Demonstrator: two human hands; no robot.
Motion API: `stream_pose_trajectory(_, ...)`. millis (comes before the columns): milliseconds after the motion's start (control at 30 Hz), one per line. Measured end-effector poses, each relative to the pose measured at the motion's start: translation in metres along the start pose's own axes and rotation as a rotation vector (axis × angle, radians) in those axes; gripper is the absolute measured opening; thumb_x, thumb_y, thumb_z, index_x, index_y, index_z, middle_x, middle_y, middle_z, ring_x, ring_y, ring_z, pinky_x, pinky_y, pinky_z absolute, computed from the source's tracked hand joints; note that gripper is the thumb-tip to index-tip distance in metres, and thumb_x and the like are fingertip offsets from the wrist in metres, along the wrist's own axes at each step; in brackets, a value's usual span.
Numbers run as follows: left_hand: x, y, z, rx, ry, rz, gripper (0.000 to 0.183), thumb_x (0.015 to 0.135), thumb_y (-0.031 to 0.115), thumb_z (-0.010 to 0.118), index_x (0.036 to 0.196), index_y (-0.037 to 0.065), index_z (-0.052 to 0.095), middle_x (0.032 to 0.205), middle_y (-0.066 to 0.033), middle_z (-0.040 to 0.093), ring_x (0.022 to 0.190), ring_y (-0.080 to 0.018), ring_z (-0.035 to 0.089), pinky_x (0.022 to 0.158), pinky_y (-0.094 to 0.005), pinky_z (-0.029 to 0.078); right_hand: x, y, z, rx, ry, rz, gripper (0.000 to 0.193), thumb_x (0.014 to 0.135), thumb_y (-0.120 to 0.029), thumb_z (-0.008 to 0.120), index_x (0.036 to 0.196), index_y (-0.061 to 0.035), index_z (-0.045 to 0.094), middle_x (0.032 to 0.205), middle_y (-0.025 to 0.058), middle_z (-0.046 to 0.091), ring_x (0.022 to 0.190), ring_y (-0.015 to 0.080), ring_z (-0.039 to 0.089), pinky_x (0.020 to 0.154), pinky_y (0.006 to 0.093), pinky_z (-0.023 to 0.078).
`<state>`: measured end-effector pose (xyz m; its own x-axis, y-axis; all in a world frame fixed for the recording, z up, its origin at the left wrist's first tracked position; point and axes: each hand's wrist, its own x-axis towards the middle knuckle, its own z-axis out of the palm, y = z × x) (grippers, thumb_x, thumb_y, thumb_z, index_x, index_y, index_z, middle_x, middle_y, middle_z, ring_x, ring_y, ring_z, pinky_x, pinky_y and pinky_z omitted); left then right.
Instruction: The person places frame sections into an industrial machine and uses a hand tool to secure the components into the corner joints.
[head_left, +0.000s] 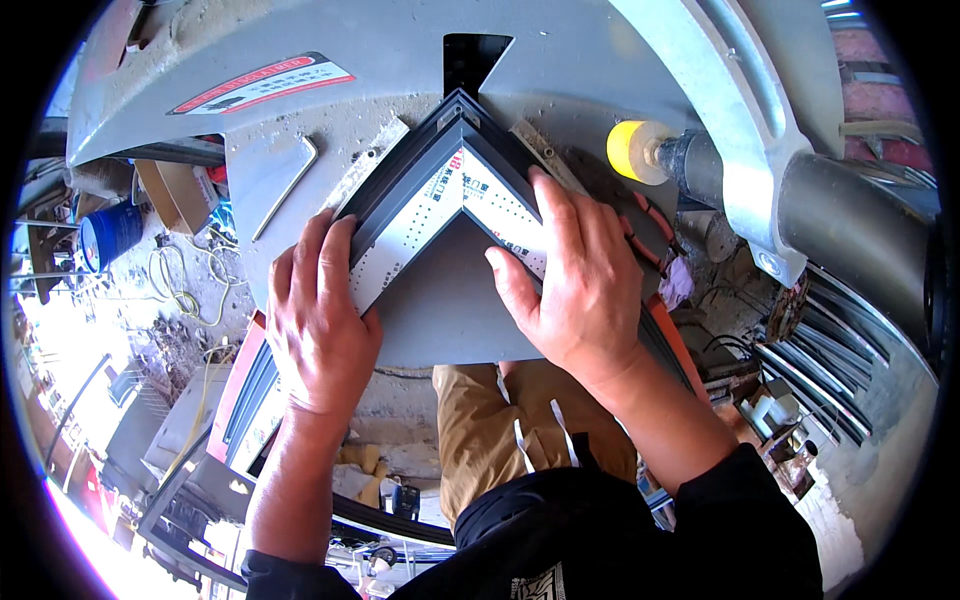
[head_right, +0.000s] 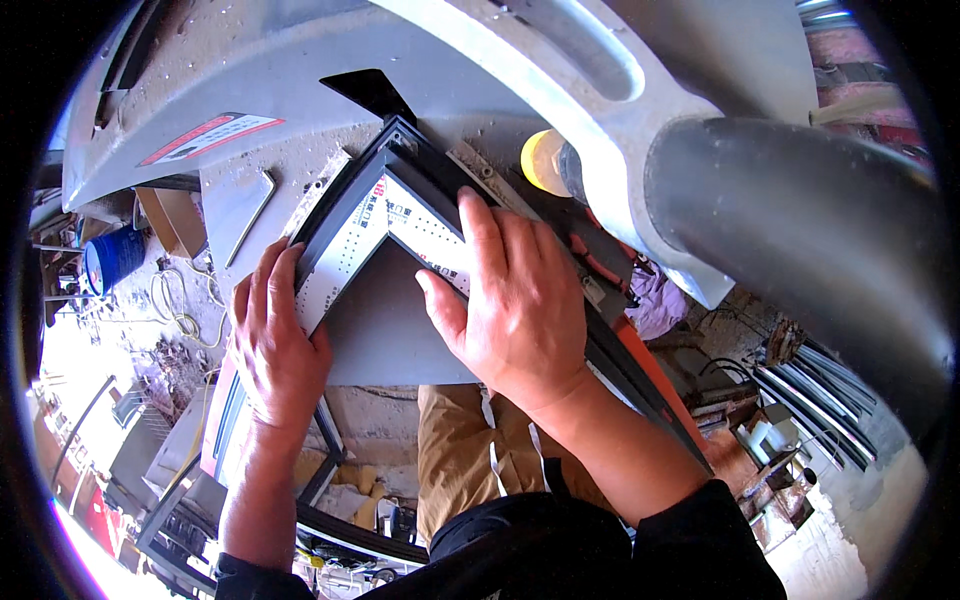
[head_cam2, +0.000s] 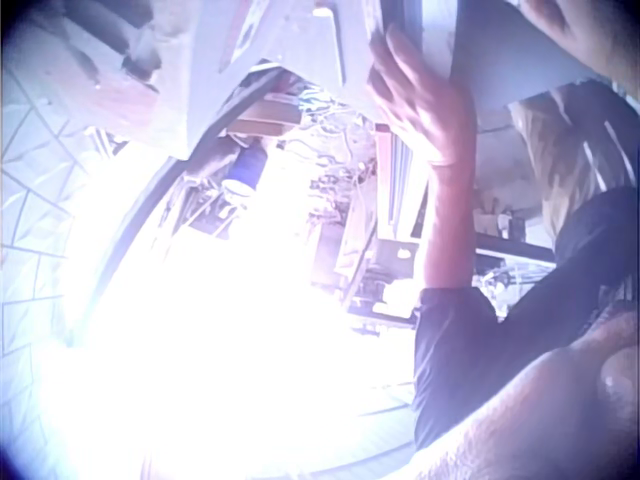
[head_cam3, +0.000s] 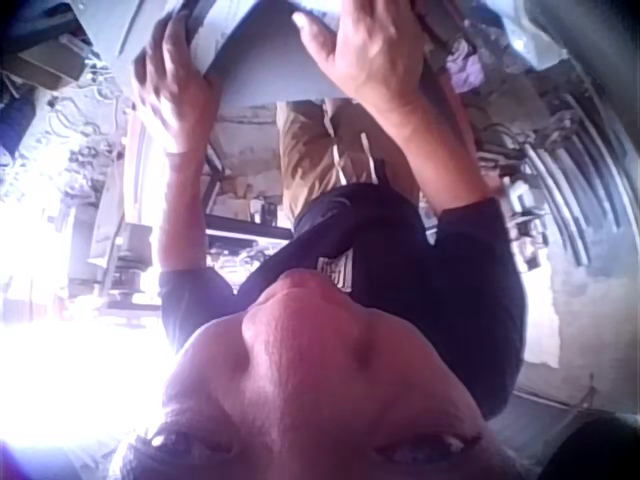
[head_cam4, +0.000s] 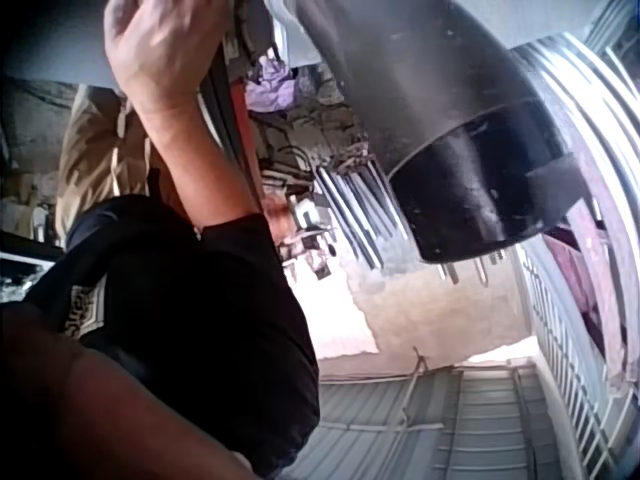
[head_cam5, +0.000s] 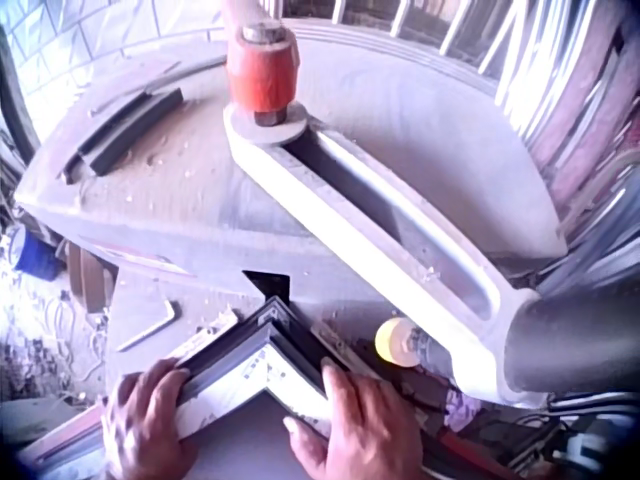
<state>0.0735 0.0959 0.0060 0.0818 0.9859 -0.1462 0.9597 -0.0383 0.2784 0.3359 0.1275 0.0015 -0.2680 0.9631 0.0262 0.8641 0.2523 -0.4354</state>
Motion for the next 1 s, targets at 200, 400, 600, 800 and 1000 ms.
stream_pose_trajectory(200,-0.0014,0.0023,-0.0016,-0.012,-0.015,0.000,0.096,0.069,-0.015,0.078,0.160,0.008,0.057,0.164,-0.0141,0.061,0.141,-0.0438,0.062,0.119,-0.0559,0.054,-0.0017,0.0039,0.0020,-0.045,0.022,-0.031,0.071,0.101,-0.037,0.080,0.155,0.0053,0.060,0.124,0.0240,0.070,0.109,0.0410,0.070,0.097,0.0503,0.059)
stream_pose_trajectory(400,-0.0002,0.0027,-0.0026,-0.009,-0.013,0.008,0.095,0.070,-0.015,0.077,0.160,0.008,0.057,0.163,-0.0136,0.061,0.140,-0.0433,0.063,0.118,-0.0554,0.054,-0.0016,0.0040,0.0004,-0.044,0.014,-0.027,0.073,0.103,-0.041,0.079,0.156,0.0046,0.059,0.120,0.0226,0.069,0.108,0.0392,0.070,0.096,0.0492,0.060)
stream_pose_trajectory(600,-0.0007,0.0043,-0.0014,0.008,-0.006,0.010,0.095,0.070,-0.014,0.078,0.160,0.008,0.057,0.162,-0.0126,0.062,0.140,-0.0418,0.063,0.118,-0.0545,0.055,-0.0021,0.0064,0.0009,-0.037,0.026,-0.034,0.073,0.103,-0.040,0.079,0.156,0.0050,0.060,0.120,0.0228,0.069,0.108,0.0395,0.070,0.097,0.0491,0.060)
stream_pose_trajectory(800,0.0002,0.0050,-0.0020,0.005,-0.010,0.002,0.094,0.069,-0.014,0.078,0.159,0.008,0.059,0.162,-0.0118,0.062,0.140,-0.0410,0.064,0.117,-0.0542,0.055,-0.0025,0.0057,-0.0001,-0.036,0.027,-0.033,0.072,0.103,-0.040,0.079,0.156,0.0050,0.060,0.121,0.0230,0.069,0.108,0.0396,0.070,0.097,0.0490,0.060)
stream_pose_trajectory(1000,0.0014,0.0064,-0.0032,-0.004,0.028,0.026,0.090,0.066,-0.012,0.080,0.153,0.005,0.065,0.157,-0.0168,0.065,0.132,-0.0421,0.066,0.112,-0.0533,0.057,-0.0015,0.0048,-0.0024,-0.043,0.026,-0.031,0.072,0.104,-0.041,0.078,0.156,0.0053,0.060,0.121,0.0225,0.070,0.107,0.0395,0.070,0.097,0.0492,0.060)
